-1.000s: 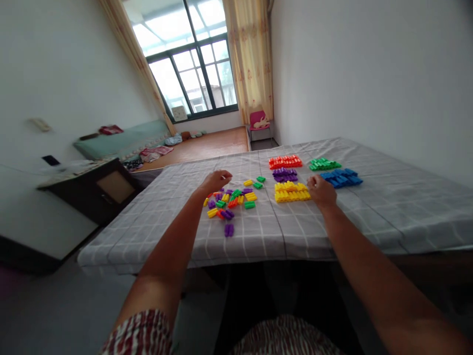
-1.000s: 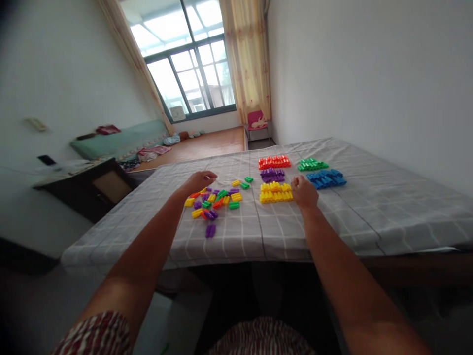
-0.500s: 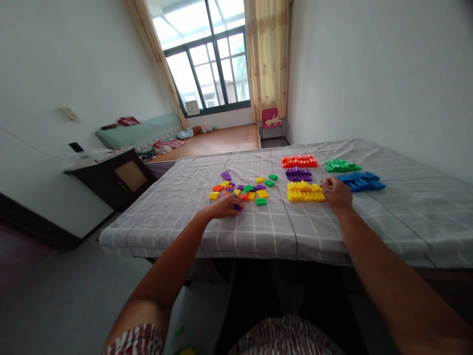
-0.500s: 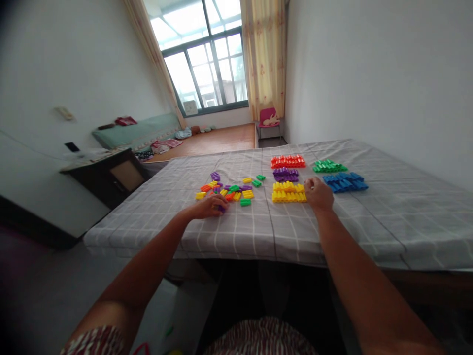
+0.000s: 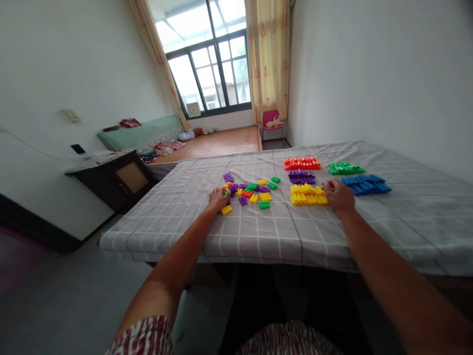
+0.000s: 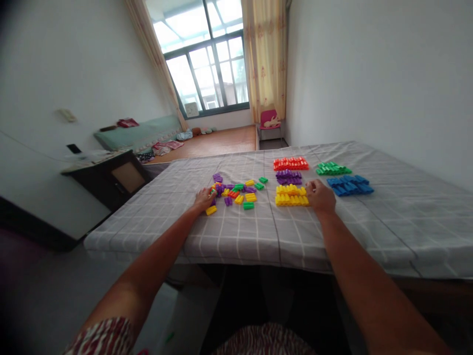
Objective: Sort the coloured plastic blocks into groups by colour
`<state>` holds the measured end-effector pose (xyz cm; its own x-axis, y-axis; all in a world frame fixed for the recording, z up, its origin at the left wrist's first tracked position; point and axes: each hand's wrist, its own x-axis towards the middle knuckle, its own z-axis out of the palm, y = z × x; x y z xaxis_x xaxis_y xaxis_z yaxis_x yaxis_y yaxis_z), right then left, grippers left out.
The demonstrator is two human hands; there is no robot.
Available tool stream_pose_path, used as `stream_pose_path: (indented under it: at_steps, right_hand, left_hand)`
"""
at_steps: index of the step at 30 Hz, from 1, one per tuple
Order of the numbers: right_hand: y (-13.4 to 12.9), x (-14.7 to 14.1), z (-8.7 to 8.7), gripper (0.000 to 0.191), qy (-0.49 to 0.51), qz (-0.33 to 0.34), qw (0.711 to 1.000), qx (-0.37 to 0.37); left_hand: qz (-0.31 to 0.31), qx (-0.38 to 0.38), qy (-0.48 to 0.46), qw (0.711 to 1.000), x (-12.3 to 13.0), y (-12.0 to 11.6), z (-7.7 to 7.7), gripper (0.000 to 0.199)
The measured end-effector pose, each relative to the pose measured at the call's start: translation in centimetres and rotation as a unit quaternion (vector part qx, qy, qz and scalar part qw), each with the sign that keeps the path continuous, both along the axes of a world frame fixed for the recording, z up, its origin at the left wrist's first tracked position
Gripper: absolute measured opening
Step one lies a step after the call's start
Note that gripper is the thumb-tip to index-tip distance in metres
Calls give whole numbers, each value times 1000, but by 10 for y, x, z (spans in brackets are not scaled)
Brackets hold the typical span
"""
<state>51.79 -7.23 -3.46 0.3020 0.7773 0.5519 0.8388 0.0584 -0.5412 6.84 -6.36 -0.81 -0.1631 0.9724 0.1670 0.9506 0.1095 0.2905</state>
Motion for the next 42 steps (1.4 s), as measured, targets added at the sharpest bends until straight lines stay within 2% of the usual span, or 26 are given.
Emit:
stream_pose_path:
  at_steps: [2,4,6,7,9,11,16,19,25,27,30,33,36,39,42]
  right_hand:
    - [0,-1,0,25,-11,0,1000,-4]
    - [-1,-1,1,26,-17,0,1000,-3]
    - [-3,0,1,26,-12,0,1000,4]
    - [-4,1,1,26,-8,0,1000,8]
    - [-5,1,1,27,-4,0,1000,11]
    - [-7,0,2,27,-5,-4,1000,13]
    - [-8,-3,7,28,8,2,1000,13]
    - [-8,-6,10,28,9,3,1000,11]
    - [-8,-7,14,26,53,17,998,7]
    - [-9,-6,15,26,86,25,996,18]
    - [-10,-6,18,30,146,37,987,59]
    - [-14,-11,23,33,190,88,974,84]
    - [-18,-18,26,35,216,196,955,46]
    - [-18,-22,25,38,247,269,931,23]
    - [-14,-19,20,38,262,278,924,30]
  left_hand:
    - [-23,18,-3,1000,22,6,-2,51]
    - [-61,72,-5,996,46,15,5,48]
    - [-127,128,-1,984,70,24,16,44]
    - [-180,134,3,974,81,29,21,41]
    - [-289,107,12,951,101,38,30,35]
    - [-364,57,18,930,117,43,36,31]
    - [-458,-66,-28,886,132,40,39,28]
    - [-461,-73,-48,883,132,34,39,28]
    - [-402,-103,-41,909,131,34,42,27]
    - [-383,-115,-62,915,131,36,45,23]
    - [-341,-84,-131,927,140,34,51,22]
    - [-316,-64,-242,915,167,26,54,22]
    - [-331,-32,-328,884,207,15,50,23]
    - [-348,13,-352,869,244,7,43,22]
    - [-353,24,-351,867,262,6,37,20]
